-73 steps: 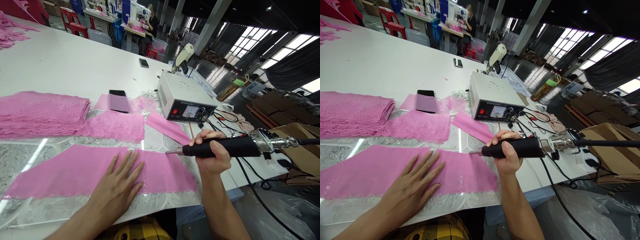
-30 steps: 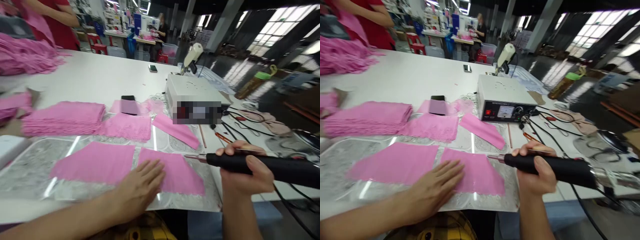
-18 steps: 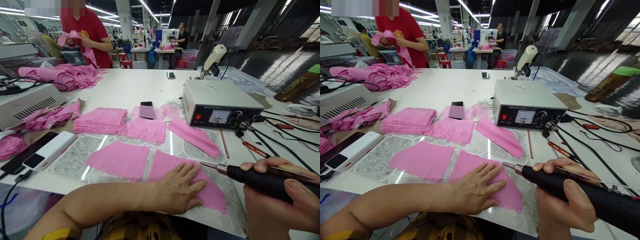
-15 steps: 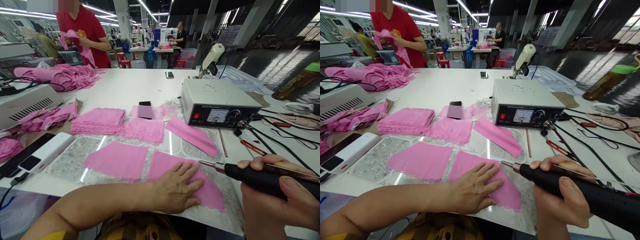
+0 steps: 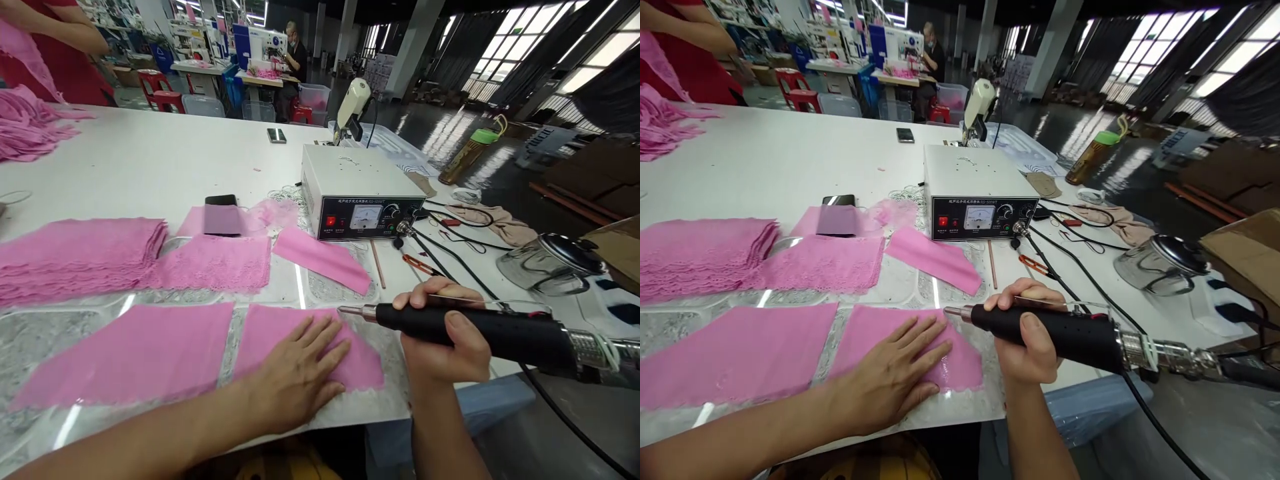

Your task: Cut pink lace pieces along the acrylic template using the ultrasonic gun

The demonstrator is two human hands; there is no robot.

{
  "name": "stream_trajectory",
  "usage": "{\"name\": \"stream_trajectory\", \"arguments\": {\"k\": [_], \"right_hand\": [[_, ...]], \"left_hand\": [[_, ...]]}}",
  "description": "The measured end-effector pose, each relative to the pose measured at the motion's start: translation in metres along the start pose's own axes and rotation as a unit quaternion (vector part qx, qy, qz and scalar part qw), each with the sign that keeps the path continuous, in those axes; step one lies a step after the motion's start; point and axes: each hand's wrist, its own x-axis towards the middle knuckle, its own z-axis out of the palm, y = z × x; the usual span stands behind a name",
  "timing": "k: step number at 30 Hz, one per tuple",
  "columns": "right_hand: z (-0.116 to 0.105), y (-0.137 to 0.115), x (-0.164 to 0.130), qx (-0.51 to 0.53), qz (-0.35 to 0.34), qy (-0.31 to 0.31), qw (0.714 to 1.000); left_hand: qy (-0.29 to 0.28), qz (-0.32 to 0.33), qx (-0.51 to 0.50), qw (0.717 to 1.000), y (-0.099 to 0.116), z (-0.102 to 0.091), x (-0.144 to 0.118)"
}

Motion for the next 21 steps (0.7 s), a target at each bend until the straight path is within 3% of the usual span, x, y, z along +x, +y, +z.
{"name": "stream_trajectory", "arguments": {"k": [21], "right_hand": [[0.0023, 0.0021, -0.0055, -0.021, 0.000, -0.040, 0.999]], "left_hand": [[-0.007, -0.007, 0.000, 1.000, 0.0015, -0.0008, 0.0003]]}}
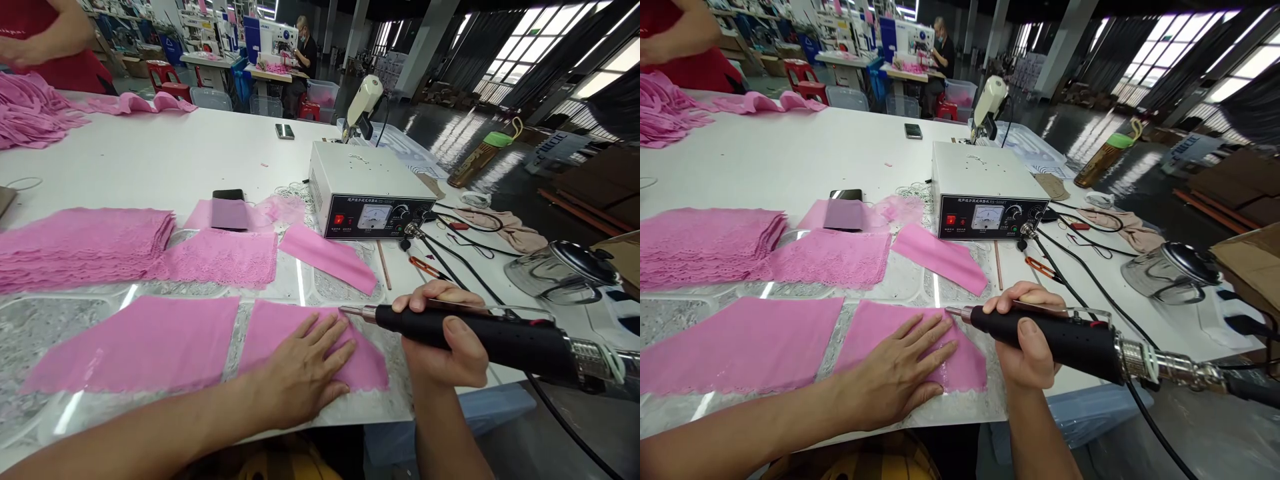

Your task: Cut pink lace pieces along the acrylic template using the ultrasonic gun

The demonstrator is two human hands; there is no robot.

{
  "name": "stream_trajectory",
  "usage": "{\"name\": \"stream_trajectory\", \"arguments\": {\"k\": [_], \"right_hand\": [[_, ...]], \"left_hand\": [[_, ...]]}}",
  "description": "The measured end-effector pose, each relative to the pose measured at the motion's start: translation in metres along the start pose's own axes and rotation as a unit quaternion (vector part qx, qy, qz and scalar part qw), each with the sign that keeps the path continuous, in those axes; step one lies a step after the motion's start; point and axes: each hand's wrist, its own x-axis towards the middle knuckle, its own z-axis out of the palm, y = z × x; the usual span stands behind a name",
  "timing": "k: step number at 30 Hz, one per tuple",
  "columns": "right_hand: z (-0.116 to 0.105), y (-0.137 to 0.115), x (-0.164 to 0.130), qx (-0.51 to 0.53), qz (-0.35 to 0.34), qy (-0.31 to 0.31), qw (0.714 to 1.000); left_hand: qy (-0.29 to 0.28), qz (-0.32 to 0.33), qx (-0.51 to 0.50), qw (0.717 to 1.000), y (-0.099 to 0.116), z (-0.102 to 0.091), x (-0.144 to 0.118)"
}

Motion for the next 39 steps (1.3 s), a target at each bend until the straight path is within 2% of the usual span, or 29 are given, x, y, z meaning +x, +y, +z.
{"name": "stream_trajectory", "arguments": {"k": [7, 11, 18, 23, 39], "right_hand": [[0.004, 0.002, 0.002, -0.004, -0.016, -0.022, 1.000], [0.007, 0.002, 0.004, 0.001, -0.022, -0.006, 1.000], [-0.010, -0.019, 0.002, 0.002, -0.005, 0.028, 1.000], [-0.014, -0.020, -0.002, 0.018, 0.007, 0.015, 1.000], [-0.011, -0.016, 0.000, 0.034, 0.008, -0.035, 0.999]], "left_hand": [[0.006, 0.008, 0.014, 1.000, -0.002, 0.002, 0.000], [0.010, 0.022, 0.024, 0.999, -0.005, 0.004, 0.000], [0.007, 0.035, 0.038, 0.999, -0.006, 0.003, 0.001], [-0.008, 0.033, 0.049, 0.998, -0.005, 0.001, 0.002], [0.011, 0.049, 0.058, 0.997, -0.007, 0.003, 0.001]]}}
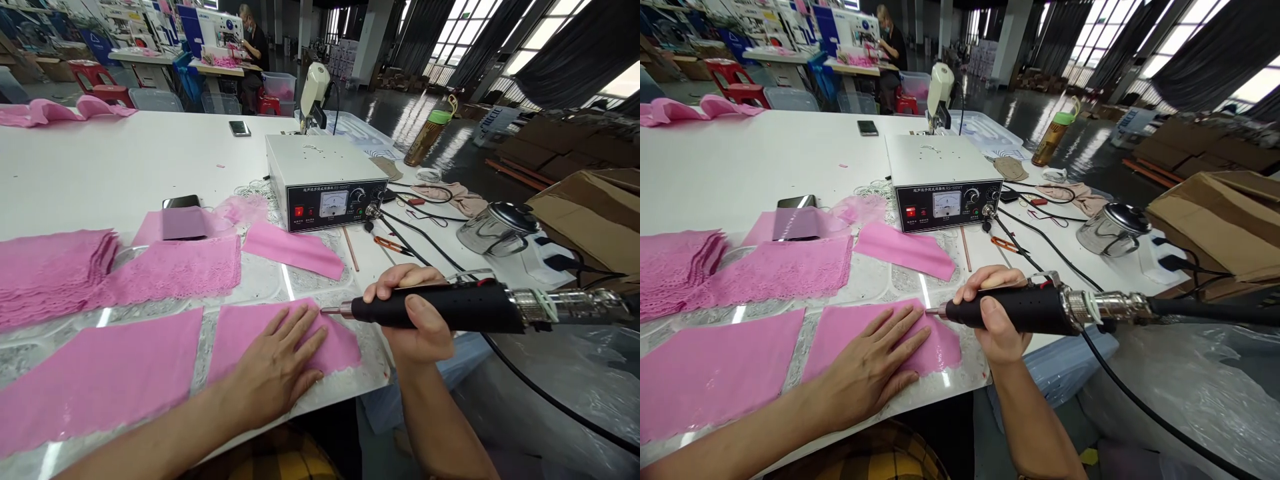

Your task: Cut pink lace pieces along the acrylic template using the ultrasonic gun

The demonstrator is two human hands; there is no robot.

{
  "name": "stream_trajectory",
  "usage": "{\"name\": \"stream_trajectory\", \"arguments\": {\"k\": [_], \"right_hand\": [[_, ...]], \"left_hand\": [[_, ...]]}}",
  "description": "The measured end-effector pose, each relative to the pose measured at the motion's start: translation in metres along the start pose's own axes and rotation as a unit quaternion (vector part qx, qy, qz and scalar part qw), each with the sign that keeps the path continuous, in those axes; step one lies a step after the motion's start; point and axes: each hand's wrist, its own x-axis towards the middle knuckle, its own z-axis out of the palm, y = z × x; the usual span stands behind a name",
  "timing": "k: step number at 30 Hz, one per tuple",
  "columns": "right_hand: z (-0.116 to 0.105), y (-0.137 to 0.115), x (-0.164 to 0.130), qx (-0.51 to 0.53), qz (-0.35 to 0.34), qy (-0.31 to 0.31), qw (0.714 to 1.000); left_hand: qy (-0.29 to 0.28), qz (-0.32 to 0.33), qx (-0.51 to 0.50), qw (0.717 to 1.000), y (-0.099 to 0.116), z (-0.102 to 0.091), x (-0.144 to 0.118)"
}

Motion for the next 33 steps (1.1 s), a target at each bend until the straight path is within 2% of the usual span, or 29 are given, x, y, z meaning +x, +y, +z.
{"name": "stream_trajectory", "arguments": {"k": [9, 22, 27, 33], "right_hand": [[-0.017, -0.020, -0.004, -0.024, 0.013, 0.010, 1.000], [-0.016, -0.018, -0.003, -0.019, 0.023, -0.011, 0.999], [-0.019, -0.026, 0.001, -0.031, 0.016, 0.012, 0.999], [-0.032, -0.043, -0.003, -0.064, 0.026, 0.032, 0.997]], "left_hand": [[0.013, 0.000, -0.003, 1.000, 0.000, 0.002, -0.001], [0.009, -0.005, -0.005, 1.000, 0.001, -0.001, 0.001], [0.021, 0.002, -0.002, 1.000, -0.001, 0.002, 0.000], [0.036, 0.018, 0.018, 0.999, -0.003, 0.006, 0.000]]}}
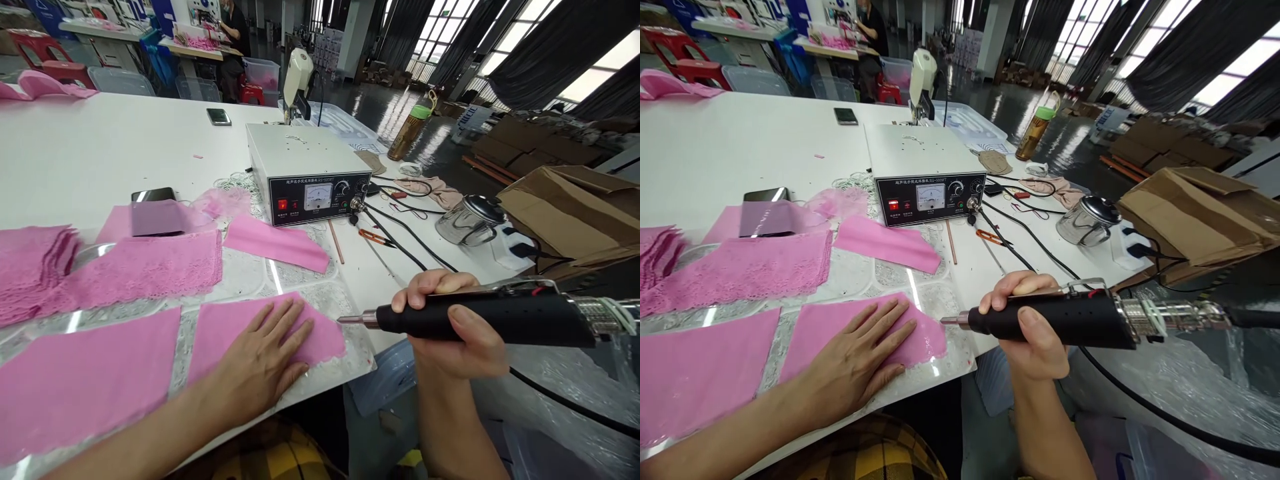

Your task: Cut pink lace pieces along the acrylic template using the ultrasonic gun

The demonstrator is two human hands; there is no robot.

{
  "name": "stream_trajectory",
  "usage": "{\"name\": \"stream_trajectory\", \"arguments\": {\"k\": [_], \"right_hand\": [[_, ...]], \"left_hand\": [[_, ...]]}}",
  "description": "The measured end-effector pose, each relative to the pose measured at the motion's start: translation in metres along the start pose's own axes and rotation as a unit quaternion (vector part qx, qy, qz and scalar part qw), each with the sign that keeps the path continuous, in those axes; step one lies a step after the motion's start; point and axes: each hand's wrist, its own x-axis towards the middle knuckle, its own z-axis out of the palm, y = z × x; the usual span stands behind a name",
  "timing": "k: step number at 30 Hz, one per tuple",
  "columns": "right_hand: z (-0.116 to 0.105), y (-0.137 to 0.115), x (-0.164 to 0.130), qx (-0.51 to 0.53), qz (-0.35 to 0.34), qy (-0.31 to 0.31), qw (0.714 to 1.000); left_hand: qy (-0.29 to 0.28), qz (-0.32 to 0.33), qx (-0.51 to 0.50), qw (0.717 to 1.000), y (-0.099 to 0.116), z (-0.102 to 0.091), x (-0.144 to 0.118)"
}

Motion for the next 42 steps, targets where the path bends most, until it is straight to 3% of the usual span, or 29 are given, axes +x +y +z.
{"name": "stream_trajectory", "arguments": {"k": [30, 42], "right_hand": [[-0.012, -0.006, -0.013, -0.007, 0.010, -0.024, 1.000], [-0.013, -0.005, -0.015, -0.020, 0.027, -0.012, 0.999]], "left_hand": [[0.001, -0.002, -0.006, 1.000, 0.000, -0.001, 0.000], [-0.029, -0.026, -0.033, 0.999, 0.002, -0.007, 0.000]]}}
